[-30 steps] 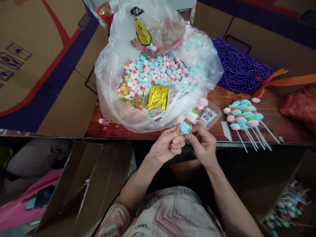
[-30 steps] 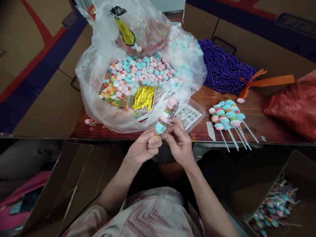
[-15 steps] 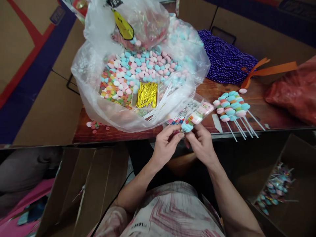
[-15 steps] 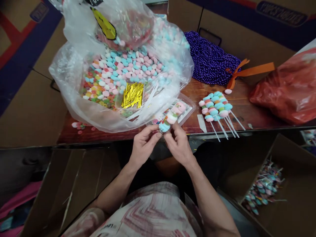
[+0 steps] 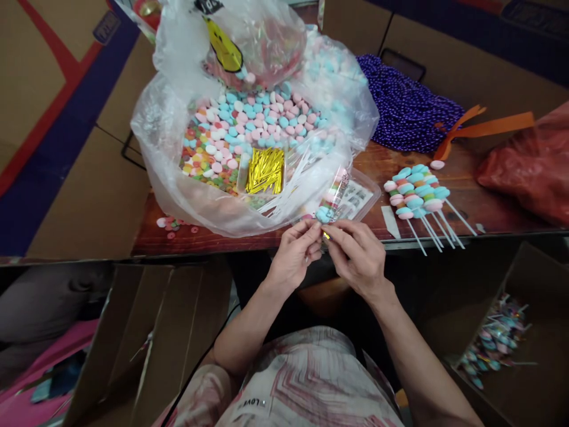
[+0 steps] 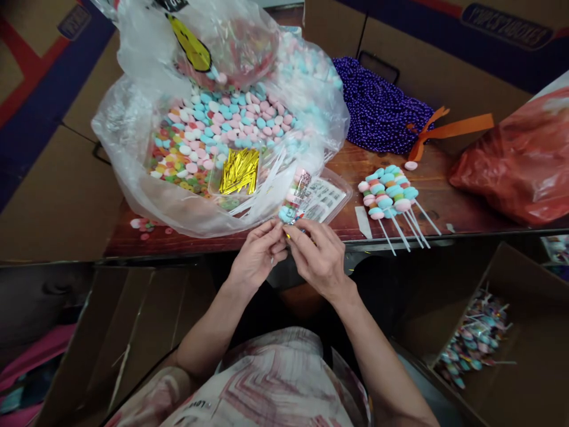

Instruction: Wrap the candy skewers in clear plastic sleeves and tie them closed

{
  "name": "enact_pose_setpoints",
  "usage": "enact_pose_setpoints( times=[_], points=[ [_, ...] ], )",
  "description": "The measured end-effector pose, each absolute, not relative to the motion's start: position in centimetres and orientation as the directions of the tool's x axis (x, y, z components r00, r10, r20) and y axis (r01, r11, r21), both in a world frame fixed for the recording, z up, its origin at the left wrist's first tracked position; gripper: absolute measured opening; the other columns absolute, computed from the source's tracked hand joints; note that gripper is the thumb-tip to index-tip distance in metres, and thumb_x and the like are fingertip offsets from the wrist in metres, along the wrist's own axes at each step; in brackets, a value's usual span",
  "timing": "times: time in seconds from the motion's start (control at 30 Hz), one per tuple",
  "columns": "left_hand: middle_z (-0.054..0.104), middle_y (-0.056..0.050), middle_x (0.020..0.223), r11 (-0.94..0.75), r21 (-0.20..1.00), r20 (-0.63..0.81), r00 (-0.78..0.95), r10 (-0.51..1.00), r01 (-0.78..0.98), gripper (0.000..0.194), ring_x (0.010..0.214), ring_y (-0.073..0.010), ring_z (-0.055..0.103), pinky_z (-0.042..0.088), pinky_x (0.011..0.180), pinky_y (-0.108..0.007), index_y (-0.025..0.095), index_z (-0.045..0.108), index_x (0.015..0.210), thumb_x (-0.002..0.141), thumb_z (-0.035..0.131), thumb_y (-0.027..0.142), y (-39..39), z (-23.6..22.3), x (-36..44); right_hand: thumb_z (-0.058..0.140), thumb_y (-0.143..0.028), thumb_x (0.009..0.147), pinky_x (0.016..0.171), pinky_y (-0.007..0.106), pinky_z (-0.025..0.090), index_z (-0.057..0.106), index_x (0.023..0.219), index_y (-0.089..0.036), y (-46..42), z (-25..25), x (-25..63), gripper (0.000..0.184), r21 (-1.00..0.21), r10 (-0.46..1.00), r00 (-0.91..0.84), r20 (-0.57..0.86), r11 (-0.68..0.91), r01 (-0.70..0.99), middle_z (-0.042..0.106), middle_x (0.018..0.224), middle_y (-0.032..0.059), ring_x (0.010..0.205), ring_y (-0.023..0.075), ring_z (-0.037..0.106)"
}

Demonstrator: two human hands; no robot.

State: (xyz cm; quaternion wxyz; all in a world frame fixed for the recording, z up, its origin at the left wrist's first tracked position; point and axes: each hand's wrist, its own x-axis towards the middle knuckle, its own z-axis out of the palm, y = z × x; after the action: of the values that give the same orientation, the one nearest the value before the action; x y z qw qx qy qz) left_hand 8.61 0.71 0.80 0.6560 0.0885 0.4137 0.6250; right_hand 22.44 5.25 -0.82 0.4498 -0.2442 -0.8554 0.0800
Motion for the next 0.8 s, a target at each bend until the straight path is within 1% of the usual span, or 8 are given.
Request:
enact_pose_setpoints(
  times=[0.17,0.3,0.4,0.5,0.57,0.63,0.73,0.8],
  points=[
    [0.053,0.005,0.061,0.228,0.59,-0.447,-0.078,0.891,-0.774,0.038,0.054,-0.0034,0.046,0.033,0.046,-0.013,0.015,0.063,0.075,0.06,0.092,0.034,0.2,1.3,9.0,0.064,-0.01,0.09,0.071,0.031,0.054,0.069,0.109,-0.023,5.4,-0.9,22.2,0.024,-0.201,0.376,-0.42,0.826,0.893,0.403,0.076,0.09,0.0062,0.08,0.0176,0.069],
    [0.056,0.005,0.065,0.2,0.57,-0.405,-0.06,0.913,-0.797,0.034,0.056,-0.0042,0.048,0.036,0.05,-0.015,0.017,0.062,0.075,0.066,0.089,0.034,0.0,1.8,10.2,0.061,-0.015,0.093,0.07,0.032,0.051,0.066,0.099,-0.022,5.3,-0.8,21.8,0.011,-0.188,0.383,-0.358,0.851,0.861,0.472,0.073,0.087,0.0068,0.079,0.0183,0.067],
    [0.058,0.004,0.072,0.139,0.607,-0.338,-0.096,0.936,-0.783,0.034,0.062,-0.007,0.051,0.04,0.055,-0.018,0.019,0.065,0.08,0.07,0.088,0.042,0.5,1.6,11.3,0.057,-0.015,0.095,0.069,0.032,0.048,0.06,0.092,-0.021,5.1,-0.6,21.7,0.007,-0.311,0.497,-0.279,0.821,0.801,0.512,0.067,0.08,0.0051,0.075,0.018,0.062],
    [0.059,0.001,0.077,0.181,0.618,-0.268,0.011,0.963,-0.765,0.037,0.072,-0.0117,0.055,0.045,0.063,-0.023,0.018,0.069,0.08,0.071,0.086,0.049,1.2,1.3,11.9,0.055,-0.015,0.096,0.067,0.03,0.047,0.057,0.087,-0.02,4.6,0.0,22.5,0.01,-0.508,0.661,-0.215,0.719,0.71,0.487,0.062,0.078,0.0024,0.072,0.0163,0.058],
    [0.062,-0.002,0.084,0.175,0.631,-0.195,0.063,0.979,-0.756,0.04,0.082,-0.0152,0.057,0.048,0.074,-0.026,0.019,0.073,0.085,0.075,0.08,0.057,1.5,1.3,12.1,0.054,-0.018,0.097,0.065,0.029,0.046,0.058,0.086,-0.02,4.1,0.7,23.7,0.012,-0.625,0.753,-0.16,0.638,0.628,0.463,0.06,0.078,0.0011,0.07,0.0151,0.058],
    [0.065,-0.006,0.094,0.085,0.696,-0.087,0.033,0.996,-0.713,0.047,0.095,-0.0193,0.057,0.048,0.088,-0.03,0.02,0.077,0.089,0.081,0.069,0.066,1.5,1.6,12.4,0.055,-0.021,0.097,0.065,0.028,0.046,0.06,0.086,-0.02,3.5,1.7,25.2,0.012,-0.698,0.812,-0.088,0.576,0.546,0.463,0.061,0.078,0.0005,0.069,0.0145,0.058],
    [0.067,-0.009,0.089,-0.027,0.867,0.039,0.015,0.999,-0.497,0.056,0.106,-0.0231,0.052,0.039,0.105,-0.034,0.021,0.078,0.074,0.09,0.053,0.068,1.4,2.2,13.1,0.061,-0.024,0.095,0.065,0.03,0.047,0.064,0.087,-0.021,2.4,2.8,27.1,0.009,-0.734,0.843,0.014,0.538,0.46,0.5,0.061,0.077,0.0007,0.069,0.0153,0.058],
    [0.064,-0.009,0.081,-0.012,0.939,0.032,0.055,0.998,-0.344,0.059,0.097,-0.0221,0.052,0.04,0.102,-0.034,0.021,0.075,0.064,0.092,0.05,0.068,1.3,2.3,13.8,0.065,-0.023,0.092,0.066,0.031,0.047,0.067,0.088,-0.022,1.6,3.2,28.0,0.004,-0.741,0.836,0.051,0.546,0.454,0.495,0.062,0.078,0.0011,0.07,0.0162,0.059]
  ],
)
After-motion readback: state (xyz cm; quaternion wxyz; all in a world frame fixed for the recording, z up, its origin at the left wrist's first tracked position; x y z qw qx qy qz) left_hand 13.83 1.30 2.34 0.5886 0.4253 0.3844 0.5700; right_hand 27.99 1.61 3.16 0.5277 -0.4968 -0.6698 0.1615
